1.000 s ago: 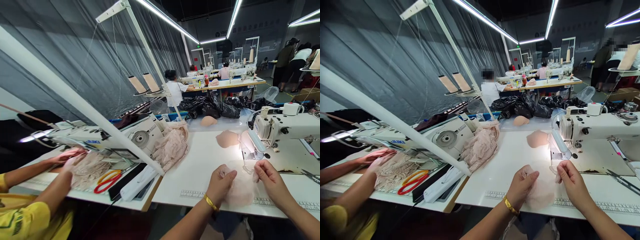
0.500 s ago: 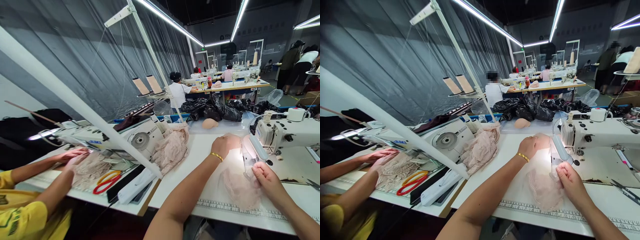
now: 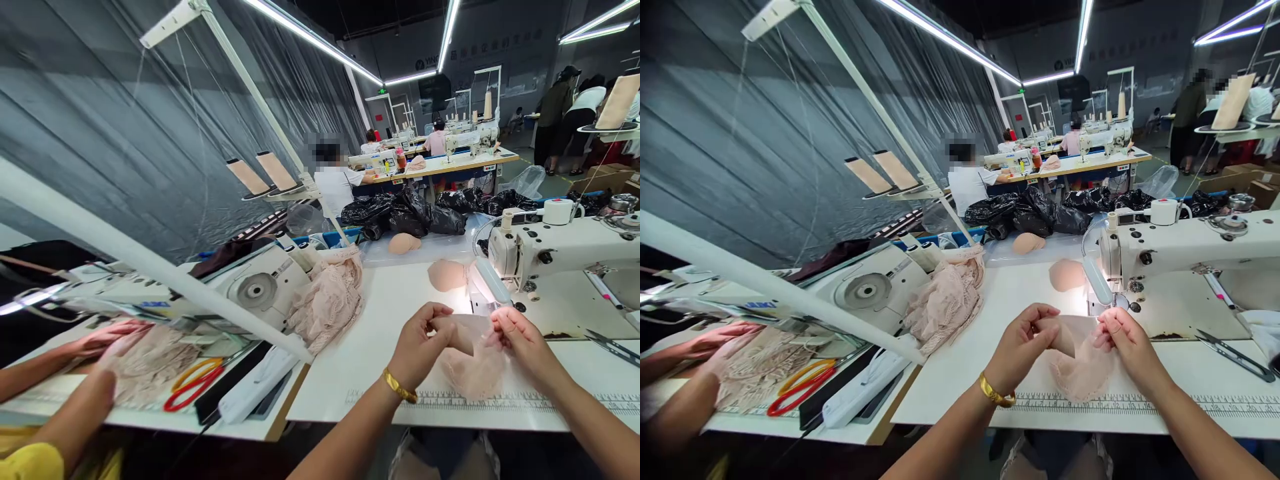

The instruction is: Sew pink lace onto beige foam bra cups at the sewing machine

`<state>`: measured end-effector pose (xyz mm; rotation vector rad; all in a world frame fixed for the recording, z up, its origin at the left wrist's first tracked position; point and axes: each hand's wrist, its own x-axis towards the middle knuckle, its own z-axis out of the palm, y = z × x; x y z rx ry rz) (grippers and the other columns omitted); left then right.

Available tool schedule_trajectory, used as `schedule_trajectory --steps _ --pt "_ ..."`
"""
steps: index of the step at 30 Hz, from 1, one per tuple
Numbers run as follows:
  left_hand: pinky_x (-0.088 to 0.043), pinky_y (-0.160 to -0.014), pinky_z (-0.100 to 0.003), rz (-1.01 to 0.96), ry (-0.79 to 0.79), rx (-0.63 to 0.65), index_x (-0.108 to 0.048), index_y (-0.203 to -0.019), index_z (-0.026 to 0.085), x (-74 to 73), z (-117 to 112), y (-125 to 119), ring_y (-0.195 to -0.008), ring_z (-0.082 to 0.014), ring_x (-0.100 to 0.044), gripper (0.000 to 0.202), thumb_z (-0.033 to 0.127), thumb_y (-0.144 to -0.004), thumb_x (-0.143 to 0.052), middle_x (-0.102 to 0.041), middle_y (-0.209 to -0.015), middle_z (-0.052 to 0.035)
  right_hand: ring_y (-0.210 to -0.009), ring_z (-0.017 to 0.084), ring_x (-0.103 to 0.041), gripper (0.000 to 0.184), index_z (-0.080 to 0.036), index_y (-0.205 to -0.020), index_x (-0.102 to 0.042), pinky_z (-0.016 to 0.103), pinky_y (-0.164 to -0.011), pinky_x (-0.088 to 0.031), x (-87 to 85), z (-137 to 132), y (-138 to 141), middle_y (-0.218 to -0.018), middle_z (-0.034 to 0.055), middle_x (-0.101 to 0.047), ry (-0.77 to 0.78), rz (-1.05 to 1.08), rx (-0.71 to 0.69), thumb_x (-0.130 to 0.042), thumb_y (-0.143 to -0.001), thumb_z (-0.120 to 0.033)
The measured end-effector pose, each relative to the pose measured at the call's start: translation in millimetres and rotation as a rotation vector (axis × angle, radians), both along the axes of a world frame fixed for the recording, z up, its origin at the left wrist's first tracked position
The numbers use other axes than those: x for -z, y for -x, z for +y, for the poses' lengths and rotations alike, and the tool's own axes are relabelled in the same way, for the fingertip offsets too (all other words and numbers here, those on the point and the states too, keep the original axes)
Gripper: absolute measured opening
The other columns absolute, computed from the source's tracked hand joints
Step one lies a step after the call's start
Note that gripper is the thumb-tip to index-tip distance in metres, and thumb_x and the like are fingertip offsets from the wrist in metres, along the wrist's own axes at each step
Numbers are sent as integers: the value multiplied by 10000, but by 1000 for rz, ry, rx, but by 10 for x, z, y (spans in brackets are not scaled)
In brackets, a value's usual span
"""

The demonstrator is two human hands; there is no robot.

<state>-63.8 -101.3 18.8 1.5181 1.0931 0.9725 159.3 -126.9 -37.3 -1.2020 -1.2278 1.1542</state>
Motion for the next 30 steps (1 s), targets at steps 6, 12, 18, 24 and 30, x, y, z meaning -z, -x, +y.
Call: schedule_trajectory --steps 6,12,18,24,30 --pt "-521 -724 -303 216 -13 6 -640 -949 188 137 -152 -61 -829 -186 -578 186 318 -817 -639 -633 -926 -32 -717 199 -644 497 -221 -976 -641 326 -635 -529 -40 -7 46 -794 19 -670 -32 -29 -30 -713 -821 -688" --pt "-434 -1095 -474 441 -472 267 -610 -1266 202 -36 54 -59 -1245 -311 -562 627 427 -733 -850 -604 -1347 -138 -812 190 -639 332 -250 -1024 -650 322 -737 -542 -123 -144 64 -864 11 -655 -111 -147 -115 -706 -898 -552" --pt "-378 -573 -229 583 -320 534 -580 -811 203 -221 419 4 -605 -124 -521 153 270 -819 -717 -546 -662 58 -749 200 -637 194 -301 -1140 -633 341 -700 -542 -347 -252 -32 -858 23 -675 -466 -526 105 -601 -991 -421" --pt "-394 -686 -319 882 -1062 321 -590 -842 207 -108 328 129 -675 -177 -548 182 129 -955 -471 -615 -724 -12 -754 205 -635 274 -274 -1177 -644 345 -679 -498 -199 -17 -80 -950 57 -724 -833 -896 26 -472 -1003 -150" --pt "-444 -838 -341 966 -1165 658 -598 -886 195 246 387 -205 -853 -196 -595 80 205 -965 -605 -662 -893 -29 -723 175 -577 295 -258 -848 -670 290 -613 -421 74 311 -418 -811 8 -666 -836 -1126 -256 -458 -979 -100"
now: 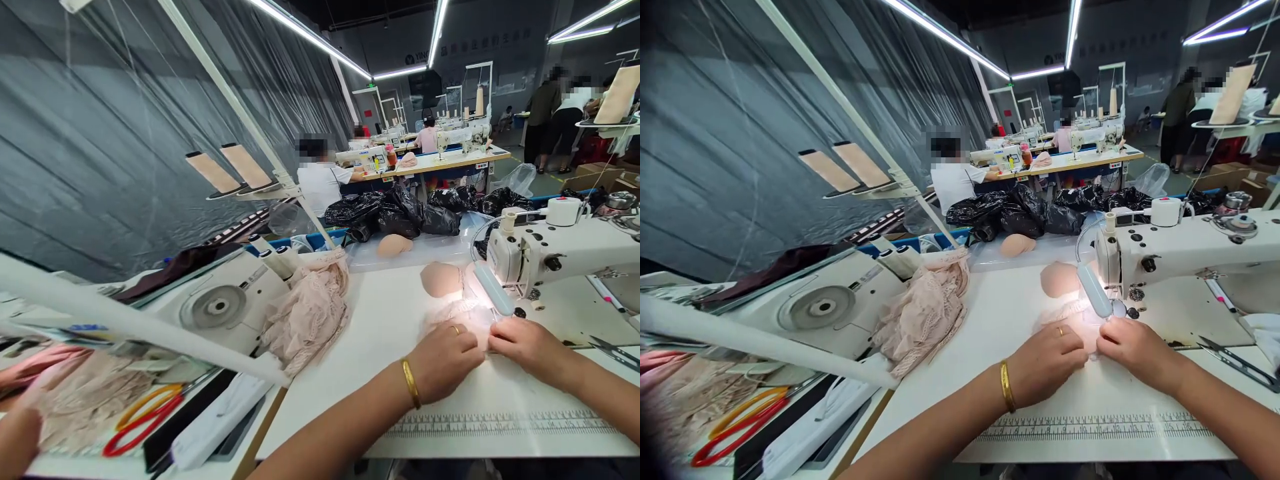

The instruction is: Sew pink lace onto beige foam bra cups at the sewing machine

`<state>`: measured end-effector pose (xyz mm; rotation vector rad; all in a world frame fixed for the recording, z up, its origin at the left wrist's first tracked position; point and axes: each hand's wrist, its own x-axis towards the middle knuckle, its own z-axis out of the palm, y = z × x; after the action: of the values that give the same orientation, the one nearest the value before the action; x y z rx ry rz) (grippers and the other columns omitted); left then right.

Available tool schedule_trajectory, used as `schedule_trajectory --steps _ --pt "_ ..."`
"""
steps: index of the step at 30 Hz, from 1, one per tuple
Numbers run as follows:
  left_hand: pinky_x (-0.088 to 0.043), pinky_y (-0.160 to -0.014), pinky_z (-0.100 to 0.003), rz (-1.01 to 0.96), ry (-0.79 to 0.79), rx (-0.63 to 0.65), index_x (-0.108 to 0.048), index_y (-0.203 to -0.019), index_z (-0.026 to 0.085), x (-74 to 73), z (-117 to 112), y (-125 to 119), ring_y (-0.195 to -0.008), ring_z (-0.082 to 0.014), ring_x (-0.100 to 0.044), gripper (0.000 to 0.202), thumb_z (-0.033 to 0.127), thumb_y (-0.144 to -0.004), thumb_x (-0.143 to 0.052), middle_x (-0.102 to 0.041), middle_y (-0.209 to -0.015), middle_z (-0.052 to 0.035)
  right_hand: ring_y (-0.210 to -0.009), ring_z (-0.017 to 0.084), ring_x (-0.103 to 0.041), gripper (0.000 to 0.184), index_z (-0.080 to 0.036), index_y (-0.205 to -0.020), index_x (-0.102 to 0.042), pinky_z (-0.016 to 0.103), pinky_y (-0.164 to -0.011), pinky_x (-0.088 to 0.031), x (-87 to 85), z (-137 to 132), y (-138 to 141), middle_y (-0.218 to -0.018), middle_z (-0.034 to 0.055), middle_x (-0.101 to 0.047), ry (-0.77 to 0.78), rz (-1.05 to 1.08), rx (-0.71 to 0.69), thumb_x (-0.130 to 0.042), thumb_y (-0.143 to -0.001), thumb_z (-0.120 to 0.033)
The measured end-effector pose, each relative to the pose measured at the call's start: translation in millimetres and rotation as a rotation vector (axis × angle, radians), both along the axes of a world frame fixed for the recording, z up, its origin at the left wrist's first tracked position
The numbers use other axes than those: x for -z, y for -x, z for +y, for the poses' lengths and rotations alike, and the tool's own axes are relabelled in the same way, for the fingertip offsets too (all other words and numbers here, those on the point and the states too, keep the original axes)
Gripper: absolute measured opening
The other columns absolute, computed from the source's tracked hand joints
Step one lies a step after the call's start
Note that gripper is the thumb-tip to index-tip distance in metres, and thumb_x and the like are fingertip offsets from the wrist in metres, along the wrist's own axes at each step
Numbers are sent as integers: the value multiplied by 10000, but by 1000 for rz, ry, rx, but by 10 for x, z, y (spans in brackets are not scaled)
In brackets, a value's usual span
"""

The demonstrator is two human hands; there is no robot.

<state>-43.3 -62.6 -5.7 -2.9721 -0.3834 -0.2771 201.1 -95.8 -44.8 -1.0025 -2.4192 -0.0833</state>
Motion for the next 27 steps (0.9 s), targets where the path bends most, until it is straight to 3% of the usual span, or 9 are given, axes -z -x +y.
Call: schedule_trajectory --steps 4,8,15,21,27 --pt "-404 -677 -330 1 -51 -80 -601 -848 178 191 178 -321 -729 -188 -567 148 109 -957 -529 -622 -787 -36 -895 199 -637 310 -263 -1074 -688 303 -707 -487 25 74 -212 -1025 37 -739 28 -39 -61 -437 -1010 -94" --pt "-357 -632 -336 -72 -102 -136 -572 -785 176 320 216 -387 -709 -199 -547 162 113 -930 -539 -582 -765 -43 -1016 227 -636 376 -279 -1257 -659 327 -758 -502 28 41 -310 -1143 76 -729 73 -2 -23 -436 -1016 -95" --pt "-378 -681 -342 -139 -37 -141 -546 -783 185 339 165 -336 -693 -186 -481 169 74 -898 -491 -556 -765 -38 -858 214 -601 397 -281 -1198 -695 299 -611 -420 23 -2 -327 -918 57 -673 118 15 38 -426 -990 -77" --pt "-410 -702 -347 -178 -30 -178 -583 -814 179 362 160 -393 -733 -197 -505 152 94 -903 -494 -585 -799 -51 -873 233 -580 292 -229 -1049 -676 309 -616 -432 -5 18 -319 -946 82 -659 121 -22 30 -415 -1012 -103" --pt "-428 -736 -363 -191 9 -174 -608 -821 167 355 141 -404 -774 -214 -554 223 256 -1000 -509 -610 -811 -50 -897 235 -584 273 -232 -1020 -641 318 -636 -453 -13 14 -322 -995 86 -665 133 -47 28 -397 -1018 -109"
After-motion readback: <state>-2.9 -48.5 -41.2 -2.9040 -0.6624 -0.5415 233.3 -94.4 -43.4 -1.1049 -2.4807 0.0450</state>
